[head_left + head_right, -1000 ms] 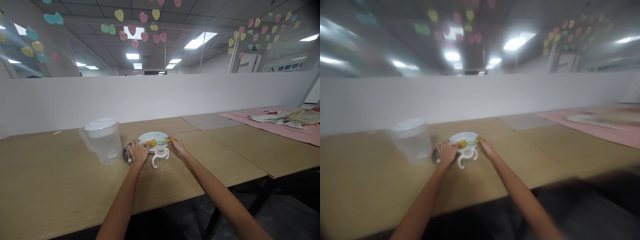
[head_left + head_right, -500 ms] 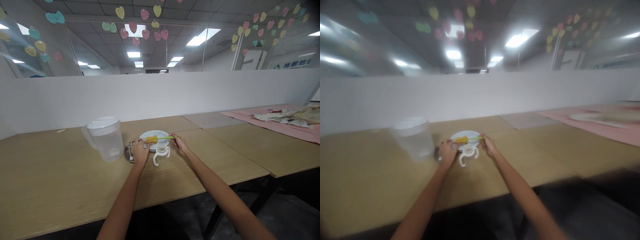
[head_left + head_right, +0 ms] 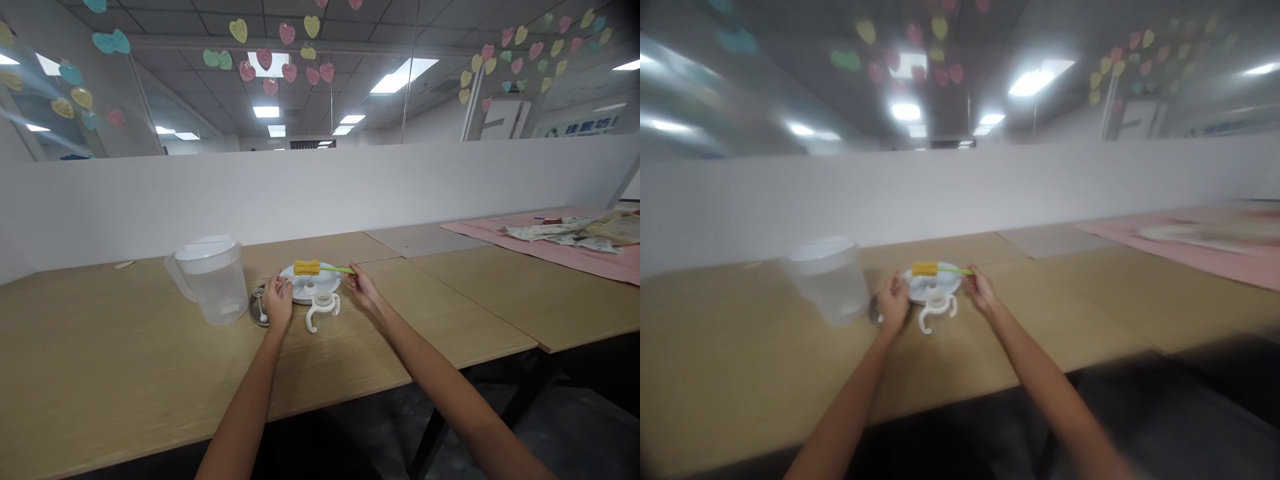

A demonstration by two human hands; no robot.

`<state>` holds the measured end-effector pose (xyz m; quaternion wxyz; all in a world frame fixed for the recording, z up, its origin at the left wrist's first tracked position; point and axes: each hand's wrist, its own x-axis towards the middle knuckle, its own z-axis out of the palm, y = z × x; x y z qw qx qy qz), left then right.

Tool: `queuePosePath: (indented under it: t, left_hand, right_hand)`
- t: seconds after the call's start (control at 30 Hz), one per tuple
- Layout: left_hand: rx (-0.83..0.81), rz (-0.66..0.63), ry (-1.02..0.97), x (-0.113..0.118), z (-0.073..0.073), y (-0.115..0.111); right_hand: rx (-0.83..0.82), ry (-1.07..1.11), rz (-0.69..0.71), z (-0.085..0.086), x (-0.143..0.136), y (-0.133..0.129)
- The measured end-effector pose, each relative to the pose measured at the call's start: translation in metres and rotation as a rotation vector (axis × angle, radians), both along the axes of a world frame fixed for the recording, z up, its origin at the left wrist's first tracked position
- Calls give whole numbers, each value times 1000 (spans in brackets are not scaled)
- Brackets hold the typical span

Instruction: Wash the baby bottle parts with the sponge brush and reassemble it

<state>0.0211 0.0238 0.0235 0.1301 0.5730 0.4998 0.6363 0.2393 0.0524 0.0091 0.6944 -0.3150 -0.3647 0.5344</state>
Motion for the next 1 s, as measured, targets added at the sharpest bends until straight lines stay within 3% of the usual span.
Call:
queuePosePath:
  t: [0.1, 0.3, 0.4, 0.53, 1.0]
  left_hand:
    - [-11, -44, -125, 1, 3, -2]
    - [-103, -140, -458, 3, 2, 2]
    - [-118, -151, -542, 3, 1, 7]
    - [-91, -113, -470, 1, 2, 8]
    - [-63, 17, -204, -5, 0, 6]
  right_hand:
    - [-32, -4, 32, 1, 0, -1]
    - [-48, -115, -132, 0, -1, -3]
    - [-52, -89, -70, 0, -2, -3]
    - [-57, 27, 28, 2, -2, -2]
    - [-58, 179, 75, 7, 3, -4]
